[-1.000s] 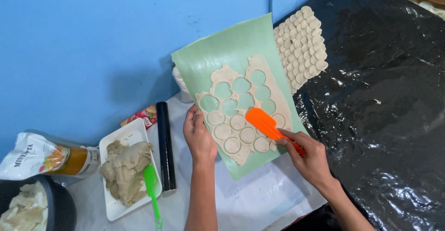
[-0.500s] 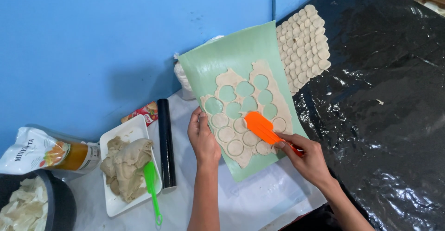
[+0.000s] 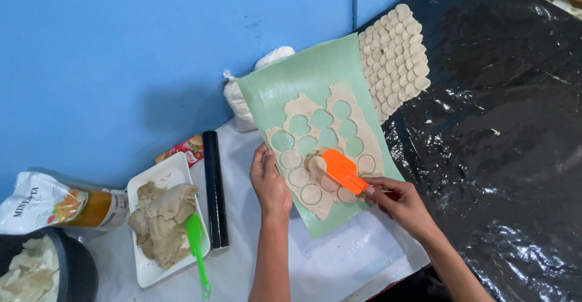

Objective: The recorder uses a spatula to arrange small dough circles on a green mat, then uses a rolling pin to flatten dough and a spatula to scrape and move dough pieces.

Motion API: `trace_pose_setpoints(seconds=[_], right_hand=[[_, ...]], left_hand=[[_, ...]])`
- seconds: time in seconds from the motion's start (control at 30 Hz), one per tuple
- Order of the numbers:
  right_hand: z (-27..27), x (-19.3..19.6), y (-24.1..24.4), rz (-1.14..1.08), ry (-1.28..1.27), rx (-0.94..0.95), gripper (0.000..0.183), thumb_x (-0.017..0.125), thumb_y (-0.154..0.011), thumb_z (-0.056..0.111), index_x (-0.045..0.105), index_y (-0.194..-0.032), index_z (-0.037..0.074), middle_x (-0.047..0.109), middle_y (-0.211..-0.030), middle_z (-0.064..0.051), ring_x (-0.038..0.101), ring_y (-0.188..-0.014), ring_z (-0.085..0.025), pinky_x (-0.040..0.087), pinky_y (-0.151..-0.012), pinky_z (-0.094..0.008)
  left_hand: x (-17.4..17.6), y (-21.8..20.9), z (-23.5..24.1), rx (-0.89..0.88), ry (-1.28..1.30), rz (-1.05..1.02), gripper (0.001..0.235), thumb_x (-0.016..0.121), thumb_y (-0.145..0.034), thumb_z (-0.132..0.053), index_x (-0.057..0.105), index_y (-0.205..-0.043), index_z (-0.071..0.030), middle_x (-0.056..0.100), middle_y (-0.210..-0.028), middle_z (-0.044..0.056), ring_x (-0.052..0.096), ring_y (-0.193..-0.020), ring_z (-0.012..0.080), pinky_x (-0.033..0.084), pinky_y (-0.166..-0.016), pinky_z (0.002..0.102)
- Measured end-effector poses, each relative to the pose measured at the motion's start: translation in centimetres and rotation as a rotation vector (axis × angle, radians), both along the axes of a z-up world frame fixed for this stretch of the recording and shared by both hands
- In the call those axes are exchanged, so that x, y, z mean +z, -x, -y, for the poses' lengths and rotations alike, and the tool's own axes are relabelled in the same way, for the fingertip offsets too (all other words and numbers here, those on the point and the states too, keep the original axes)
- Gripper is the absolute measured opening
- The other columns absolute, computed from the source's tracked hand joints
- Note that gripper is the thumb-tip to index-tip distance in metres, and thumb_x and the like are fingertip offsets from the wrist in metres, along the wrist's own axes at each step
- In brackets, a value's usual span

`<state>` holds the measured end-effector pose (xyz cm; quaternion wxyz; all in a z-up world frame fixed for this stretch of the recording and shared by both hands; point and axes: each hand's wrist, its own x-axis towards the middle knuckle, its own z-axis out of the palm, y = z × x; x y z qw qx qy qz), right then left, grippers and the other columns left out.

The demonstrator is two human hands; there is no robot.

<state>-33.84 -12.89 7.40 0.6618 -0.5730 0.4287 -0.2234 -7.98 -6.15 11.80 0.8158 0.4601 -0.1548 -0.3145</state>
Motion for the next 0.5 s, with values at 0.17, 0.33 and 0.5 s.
trace_pose_setpoints(seconds=[0.17,0.33,0.5], right_hand=[[0.7,0.8,0.8,0.108,-0.115,-0.12,0.036,0.067,-0.094,0.022,0.076,-0.126,0.007,0.062,-0.069,0.0,0.043,-0.054,-0.006,0.032,-0.047,-0.023],[3.3,0.4,2.7,0.158,-0.061,-0.304,0.035,0.067,-0.096,0.021,0.073,-0.127,0.004,0.064,-0.077,0.004,0.047,-0.061,-0.003,0.035,-0.051,-0.02],[8.1,-2.9,5.8,0.072,0.197,-0.525,0.031,0.065,-0.103,0.018,0.071,-0.13,0.003,0.067,-0.084,0.001,0.05,-0.064,-0.003,0.04,-0.056,-0.02]], left_hand=[[-0.9,0.0,0.1,-0.016,-0.003,-0.022,0.026,0.046,-0.106,-0.01,0.058,-0.125,0.004,0.067,-0.117,0.012,0.066,-0.103,0.0174,0.056,-0.091,0.034],[-1.2,0.2,0.0,-0.024,-0.039,-0.031,0.027,0.046,-0.105,-0.01,0.058,-0.125,0.004,0.068,-0.118,0.012,0.066,-0.104,0.018,0.056,-0.092,0.034],[-2.0,0.2,-0.3,-0.01,-0.071,-0.071,0.028,0.047,-0.105,-0.011,0.057,-0.127,0.003,0.067,-0.119,0.012,0.066,-0.104,0.0185,0.056,-0.092,0.034]])
